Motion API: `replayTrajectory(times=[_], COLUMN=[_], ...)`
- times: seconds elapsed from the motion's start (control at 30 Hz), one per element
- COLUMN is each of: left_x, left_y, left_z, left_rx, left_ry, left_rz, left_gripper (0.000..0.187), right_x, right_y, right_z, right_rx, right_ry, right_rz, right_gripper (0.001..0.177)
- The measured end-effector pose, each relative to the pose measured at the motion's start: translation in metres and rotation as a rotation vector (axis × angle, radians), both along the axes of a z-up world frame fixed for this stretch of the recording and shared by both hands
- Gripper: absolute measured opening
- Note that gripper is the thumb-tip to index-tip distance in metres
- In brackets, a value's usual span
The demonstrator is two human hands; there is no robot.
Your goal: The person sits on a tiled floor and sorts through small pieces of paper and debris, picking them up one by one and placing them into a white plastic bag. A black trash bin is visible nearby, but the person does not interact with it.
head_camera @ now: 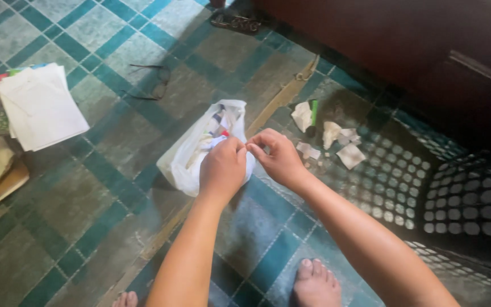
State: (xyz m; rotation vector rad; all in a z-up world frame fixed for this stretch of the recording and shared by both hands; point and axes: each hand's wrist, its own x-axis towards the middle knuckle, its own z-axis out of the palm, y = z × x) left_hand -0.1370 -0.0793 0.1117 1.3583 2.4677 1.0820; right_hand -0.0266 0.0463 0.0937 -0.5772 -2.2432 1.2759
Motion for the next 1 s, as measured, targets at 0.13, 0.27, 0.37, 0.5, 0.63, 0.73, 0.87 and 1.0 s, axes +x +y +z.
replayTrajectory(times=[0.13, 0.27, 0.37, 0.5, 0.63, 0.73, 0.87, 1.0], left_x=[-0.017, -0.028, -0.034, -0.034, -0.032, -0.027, -0.017, -0.003], left_y=[-0.015, -0.030, -0.039, -0.042, -0.041, -0.034, -0.020, -0.001], left_z=[0.013, 0.025, 0.024, 0.024, 0.025, 0.027, 0.020, 0.027], left_rx=[-0.088, -0.161, -0.157, -0.143, -0.102, -0.101, -0.004, -0.026], left_ry=[0.029, -0.009, -0.001, -0.013, 0.007, 0.002, 0.032, 0.008], left_rz=[0.027, 0.092, 0.122, 0.131, 0.096, 0.069, 0.006, -0.053], left_gripper=[0.013, 0.011, 0.015, 0.021, 0.021, 0.022, 0.026, 0.031], right_x=[-0.020, -0.033, -0.037, -0.034, -0.029, -0.022, -0.006, 0.013], right_y=[-0.009, -0.020, -0.023, -0.025, -0.021, -0.015, -0.002, 0.014], right_z=[0.007, 0.007, 0.006, 0.011, 0.010, 0.009, 0.005, -0.001], right_rx=[0.121, 0.247, 0.252, 0.265, 0.241, 0.224, 0.219, 0.228], right_ry=[0.032, 0.080, 0.070, 0.078, 0.103, 0.085, 0.111, 0.091], right_rz=[0.073, 0.102, 0.118, 0.124, 0.132, 0.111, 0.090, 0.032], right_gripper=[0.006, 0.007, 0.012, 0.017, 0.018, 0.019, 0.025, 0.031])
